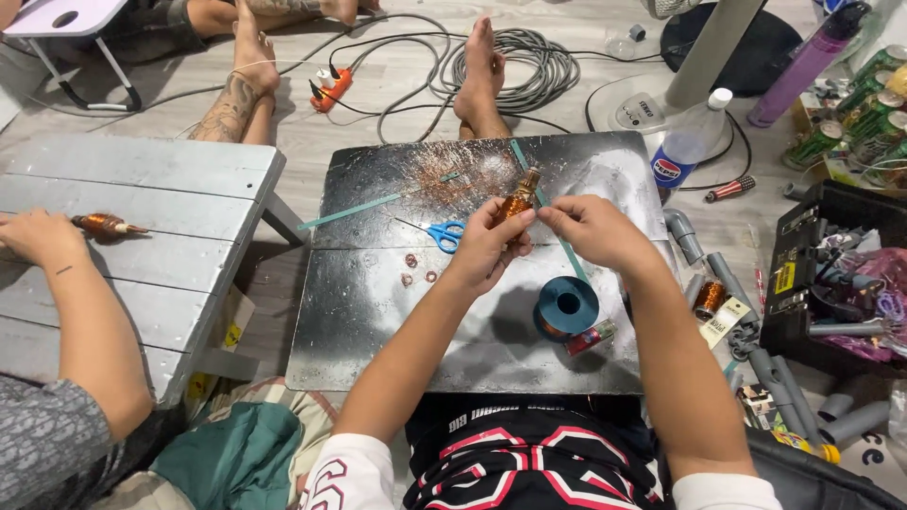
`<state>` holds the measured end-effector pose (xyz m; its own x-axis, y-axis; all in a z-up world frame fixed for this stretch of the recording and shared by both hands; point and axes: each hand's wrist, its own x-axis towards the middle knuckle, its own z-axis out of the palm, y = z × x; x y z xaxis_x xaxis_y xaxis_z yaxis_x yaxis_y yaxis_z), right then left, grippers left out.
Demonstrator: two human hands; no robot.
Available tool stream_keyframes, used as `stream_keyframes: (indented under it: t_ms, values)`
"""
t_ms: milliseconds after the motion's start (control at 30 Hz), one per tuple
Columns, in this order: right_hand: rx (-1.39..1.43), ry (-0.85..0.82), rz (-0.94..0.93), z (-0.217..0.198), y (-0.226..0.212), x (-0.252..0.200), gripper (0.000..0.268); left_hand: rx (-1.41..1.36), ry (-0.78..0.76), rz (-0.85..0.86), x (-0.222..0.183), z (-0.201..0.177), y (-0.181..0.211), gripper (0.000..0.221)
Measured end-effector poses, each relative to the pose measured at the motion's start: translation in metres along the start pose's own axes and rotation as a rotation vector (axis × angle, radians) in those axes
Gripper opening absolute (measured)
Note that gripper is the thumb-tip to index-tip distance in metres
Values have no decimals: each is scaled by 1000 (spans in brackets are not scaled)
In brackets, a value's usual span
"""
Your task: Winding copper wire around a motor armature and securing the coils with tape.
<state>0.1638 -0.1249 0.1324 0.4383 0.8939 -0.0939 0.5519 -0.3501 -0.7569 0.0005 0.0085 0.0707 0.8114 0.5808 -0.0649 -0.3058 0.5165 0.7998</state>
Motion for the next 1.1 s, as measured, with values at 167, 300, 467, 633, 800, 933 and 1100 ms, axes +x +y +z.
stream_keyframes:
  t_ms: [167,300,467,633,800,933,1100]
  values:
    - [-33,69,-13,14,-2,-4,48,-66,13,53,8,-24,-16,28]
    - [36,32,-90,20,3,-3,45,-140,21,65,25,-60,-53,35]
    - [99,45,-178,34,46,8,45,-185,-108,83,11,-55,-48,48]
    - [218,36,-265,39,63,11,38,-204,-40,-82,6,-43,-47,30]
    - [309,-22,-345,48,62,13,37,-129,19,-105,16,-49,-59,20]
    - [375,-16,-339,44,64,10,37,-185,-4,-135,3,-31,-48,15]
    - [466,-71,-395,47,72,6,37,-198,-99,-45,19,-69,-92,34]
